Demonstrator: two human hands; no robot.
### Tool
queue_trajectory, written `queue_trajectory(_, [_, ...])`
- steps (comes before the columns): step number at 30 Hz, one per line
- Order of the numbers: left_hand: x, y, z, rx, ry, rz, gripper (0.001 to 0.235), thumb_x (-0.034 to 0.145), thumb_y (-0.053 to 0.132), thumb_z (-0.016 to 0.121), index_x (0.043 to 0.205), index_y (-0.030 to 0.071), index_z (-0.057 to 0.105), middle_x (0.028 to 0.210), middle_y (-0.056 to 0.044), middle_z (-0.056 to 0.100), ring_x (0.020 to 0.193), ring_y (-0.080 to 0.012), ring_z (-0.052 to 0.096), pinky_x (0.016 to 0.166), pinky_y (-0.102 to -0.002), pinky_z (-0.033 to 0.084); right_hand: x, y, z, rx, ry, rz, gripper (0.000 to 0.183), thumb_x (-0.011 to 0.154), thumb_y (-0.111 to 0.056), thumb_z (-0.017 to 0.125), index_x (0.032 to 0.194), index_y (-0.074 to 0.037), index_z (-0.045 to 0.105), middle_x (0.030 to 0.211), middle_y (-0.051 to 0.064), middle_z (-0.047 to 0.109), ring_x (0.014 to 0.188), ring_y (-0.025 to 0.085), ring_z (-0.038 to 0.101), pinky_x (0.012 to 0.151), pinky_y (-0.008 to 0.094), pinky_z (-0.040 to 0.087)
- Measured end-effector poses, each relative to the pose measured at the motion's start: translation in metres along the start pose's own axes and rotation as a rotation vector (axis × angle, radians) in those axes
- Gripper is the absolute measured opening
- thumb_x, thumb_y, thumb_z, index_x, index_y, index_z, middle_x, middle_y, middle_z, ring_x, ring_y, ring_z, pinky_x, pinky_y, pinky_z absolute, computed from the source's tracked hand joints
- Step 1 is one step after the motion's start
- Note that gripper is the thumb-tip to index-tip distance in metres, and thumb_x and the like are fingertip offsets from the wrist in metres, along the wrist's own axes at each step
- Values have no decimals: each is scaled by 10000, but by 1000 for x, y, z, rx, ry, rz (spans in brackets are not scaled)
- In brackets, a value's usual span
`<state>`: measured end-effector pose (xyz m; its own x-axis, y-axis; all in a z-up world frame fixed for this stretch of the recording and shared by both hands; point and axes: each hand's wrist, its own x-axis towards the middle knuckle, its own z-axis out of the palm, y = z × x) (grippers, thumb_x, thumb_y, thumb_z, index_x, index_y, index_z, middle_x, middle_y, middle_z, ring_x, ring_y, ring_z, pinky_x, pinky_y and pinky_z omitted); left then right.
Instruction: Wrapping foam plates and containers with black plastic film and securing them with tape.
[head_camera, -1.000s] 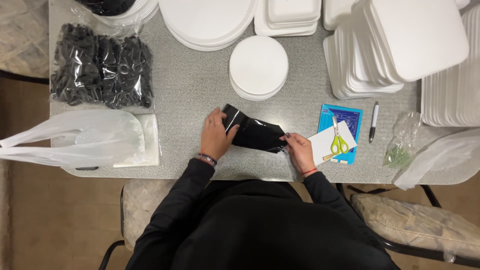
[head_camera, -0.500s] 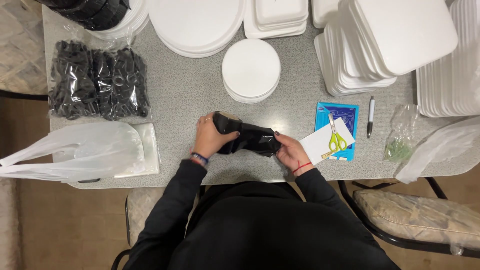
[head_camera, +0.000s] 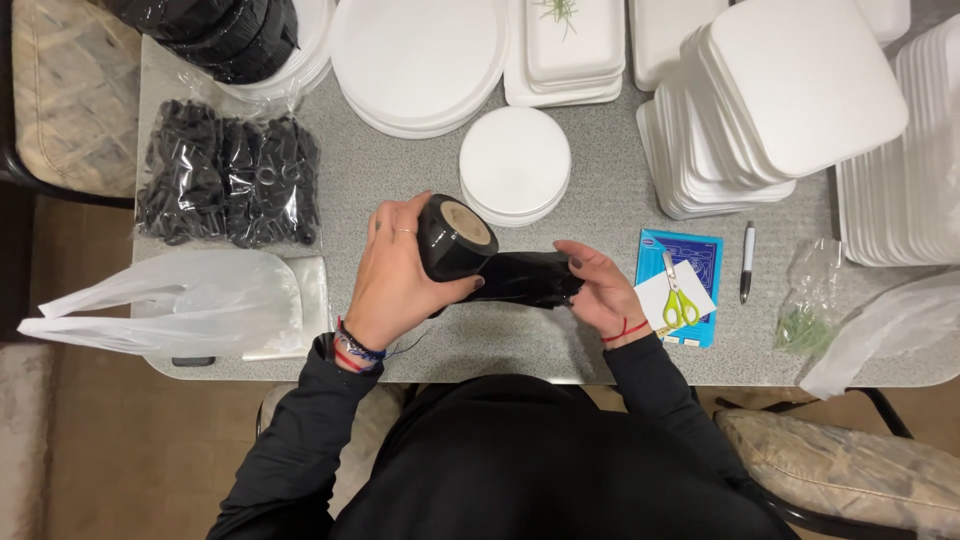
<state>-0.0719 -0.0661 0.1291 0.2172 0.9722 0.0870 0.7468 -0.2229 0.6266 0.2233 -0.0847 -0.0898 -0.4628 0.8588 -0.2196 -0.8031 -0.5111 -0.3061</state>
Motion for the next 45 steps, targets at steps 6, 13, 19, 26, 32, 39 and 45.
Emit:
queue_trajectory(6, [-1,4,-2,-51,-27,-76,1043,595,328,960,1433,14,423,1269,-210,485,1105,-403,627,928,-454,543,-4,-16,25,80,-106,-13,472,982,15,642,1432,120,546,1179,169,670,1059,260,685,968,383,539])
queue_trajectory(13, [1,4,-2,-34,-33,-72,1074,592,340,965,1440,-1,402,1291,-213,476,1098,-409,637,917,-454,550,-5,-28,33,-11,19,11,382,953,8,625,1321,106,593,1121,161,696,1037,255,692,973,393,536])
queue_trajectory(19, [2,8,-8,-25,-58,-103,1077,585,350,961,1439,0,405,1298,-207,475,1101,-394,644,905,-449,557,-5,-33,21,-432,137,-156,236,943,79,654,1178,63,669,1041,116,718,953,176,696,883,321,565])
queue_trajectory(26, [2,16,-11,3,-13,-123,1090,592,357,965,1437,-27,393,1282,-224,476,1052,-394,645,864,-445,566,6,-35,-12,-652,201,-345,218,913,126,708,1117,55,679,999,94,718,913,138,685,877,272,564])
queue_trajectory(32, [7,45,-16,38,-7,-115,1084,586,362,966,1426,-27,401,1277,-222,483,1026,-403,657,820,-462,570,25,-17,-16,-256,40,-327,212,978,-73,712,1172,3,672,1080,118,705,1044,216,666,1013,378,518])
queue_trajectory(39, [12,75,-24,96,-13,-15,1073,601,372,968,1421,-29,406,1275,-225,498,998,-429,672,789,-477,572,50,27,-15,125,-73,-245,526,946,-513,704,1181,-47,639,1232,95,667,1230,264,617,1151,492,442])
queue_trajectory(45, [13,89,-30,130,18,63,1103,586,365,980,1428,-45,396,1272,-228,509,1019,-441,661,797,-481,568,60,27,25,112,-133,-155,869,753,-732,702,1192,16,642,1213,147,676,1214,282,604,1135,483,432])
